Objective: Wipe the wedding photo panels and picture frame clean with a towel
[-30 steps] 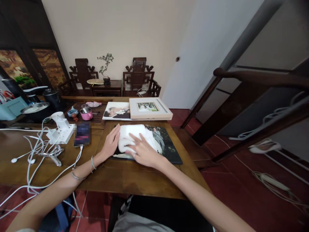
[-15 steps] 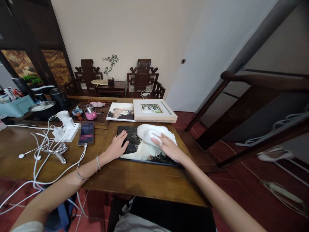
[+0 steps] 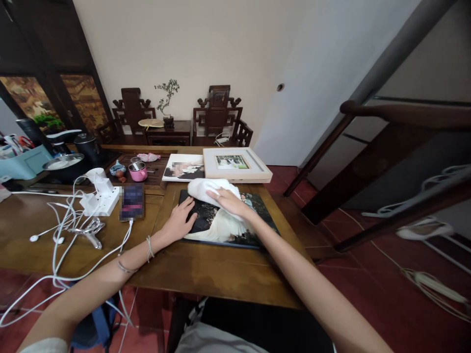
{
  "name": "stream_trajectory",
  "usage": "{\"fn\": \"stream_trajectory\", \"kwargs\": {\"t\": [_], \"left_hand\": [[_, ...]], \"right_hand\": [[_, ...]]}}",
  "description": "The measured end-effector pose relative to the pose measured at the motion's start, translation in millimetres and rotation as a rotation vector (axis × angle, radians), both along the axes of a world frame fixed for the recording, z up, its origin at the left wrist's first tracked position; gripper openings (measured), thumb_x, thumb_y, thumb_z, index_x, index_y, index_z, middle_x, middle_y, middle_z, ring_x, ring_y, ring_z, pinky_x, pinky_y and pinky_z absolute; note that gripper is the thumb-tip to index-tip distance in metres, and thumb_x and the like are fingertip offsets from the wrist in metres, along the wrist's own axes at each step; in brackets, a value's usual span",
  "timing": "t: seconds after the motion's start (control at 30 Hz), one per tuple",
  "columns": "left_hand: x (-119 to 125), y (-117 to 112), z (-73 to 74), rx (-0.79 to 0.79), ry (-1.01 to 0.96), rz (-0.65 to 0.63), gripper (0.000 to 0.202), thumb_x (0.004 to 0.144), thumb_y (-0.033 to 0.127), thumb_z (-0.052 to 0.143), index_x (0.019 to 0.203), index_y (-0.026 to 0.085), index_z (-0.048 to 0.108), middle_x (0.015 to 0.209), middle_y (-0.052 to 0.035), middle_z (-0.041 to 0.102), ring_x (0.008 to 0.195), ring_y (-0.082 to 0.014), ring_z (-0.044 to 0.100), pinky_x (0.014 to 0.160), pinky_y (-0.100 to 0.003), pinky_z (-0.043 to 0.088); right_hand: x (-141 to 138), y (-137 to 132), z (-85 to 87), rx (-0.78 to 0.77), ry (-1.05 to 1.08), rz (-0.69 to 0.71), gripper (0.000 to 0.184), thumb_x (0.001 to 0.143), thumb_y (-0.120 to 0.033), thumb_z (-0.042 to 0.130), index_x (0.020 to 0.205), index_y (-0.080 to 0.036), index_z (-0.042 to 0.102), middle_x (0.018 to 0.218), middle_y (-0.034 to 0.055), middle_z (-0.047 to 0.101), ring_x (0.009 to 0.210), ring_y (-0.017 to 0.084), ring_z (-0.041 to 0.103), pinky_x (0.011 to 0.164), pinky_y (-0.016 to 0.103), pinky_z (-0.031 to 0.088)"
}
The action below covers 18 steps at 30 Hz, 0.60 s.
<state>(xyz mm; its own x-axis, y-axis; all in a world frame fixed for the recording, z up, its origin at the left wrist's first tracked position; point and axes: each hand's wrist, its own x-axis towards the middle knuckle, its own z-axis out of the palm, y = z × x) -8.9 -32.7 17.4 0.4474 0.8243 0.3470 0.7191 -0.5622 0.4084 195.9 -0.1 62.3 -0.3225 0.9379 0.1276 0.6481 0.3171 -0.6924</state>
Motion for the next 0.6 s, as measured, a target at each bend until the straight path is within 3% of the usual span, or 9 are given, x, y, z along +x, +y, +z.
{"fn": "stream_trajectory", "kwargs": {"t": [0.2, 0.27, 0.4, 0.53, 0.6], "left_hand": [[1.1, -1.2, -0.3, -0.041, -0.011, 0.031, 0.045, 0.09, 0.03, 0.039, 0.131, 0.011, 0.044, 0.143, -0.0138, 0.037, 0.134, -0.0237, 0.032, 0.108, -0.045, 0.03], [1.2, -1.2, 0.6, -0.042, -0.018, 0.034, 0.046, 0.09, 0.03, 0.039, 0.131, 0.01, 0.044, 0.143, -0.0144, 0.038, 0.134, -0.0232, 0.033, 0.109, -0.043, 0.03], [1.5, -0.6, 1.5, -0.04, -0.036, 0.033, 0.047, 0.09, 0.031, 0.039, 0.132, 0.011, 0.043, 0.143, -0.0145, 0.037, 0.134, -0.0229, 0.032, 0.109, -0.043, 0.03], [2.2, -0.6, 0.4, -0.047, -0.031, 0.028, 0.046, 0.091, 0.031, 0.037, 0.131, 0.011, 0.043, 0.143, -0.0141, 0.037, 0.135, -0.0232, 0.031, 0.109, -0.044, 0.029], [2.3, -0.7, -0.5, -0.049, -0.029, 0.033, 0.045, 0.092, 0.032, 0.035, 0.131, 0.011, 0.044, 0.143, -0.014, 0.037, 0.134, -0.0233, 0.031, 0.108, -0.045, 0.03]], "right_hand": [[90.3, -6.9, -10.2, -0.026, -0.01, -0.155, 0.066, 0.085, -0.065, 0.029, 0.111, -0.016, 0.065, 0.123, 0.0089, 0.06, 0.121, 0.034, 0.045, 0.105, 0.048, 0.027], [107.1, -18.6, -14.7, -0.022, -0.049, -0.217, 0.065, 0.085, -0.065, 0.03, 0.117, -0.017, 0.061, 0.13, 0.0081, 0.055, 0.128, 0.034, 0.037, 0.107, 0.049, 0.024], [110.1, -72.5, -20.1, -0.021, -0.203, -0.202, 0.058, 0.086, -0.061, 0.034, 0.122, -0.024, 0.057, 0.143, 0.0029, 0.038, 0.138, 0.031, 0.014, 0.111, 0.05, 0.015], [96.8, -142.5, -11.8, 0.016, -0.278, 0.012, 0.047, 0.088, -0.056, 0.034, 0.108, -0.026, 0.065, 0.146, -0.0008, 0.032, 0.138, 0.03, 0.011, 0.111, 0.052, 0.017], [93.8, -162.4, -7.0, 0.021, -0.282, 0.094, 0.043, 0.089, -0.054, 0.035, 0.104, -0.028, 0.066, 0.145, -0.0017, 0.034, 0.138, 0.029, 0.012, 0.111, 0.053, 0.019]]}}
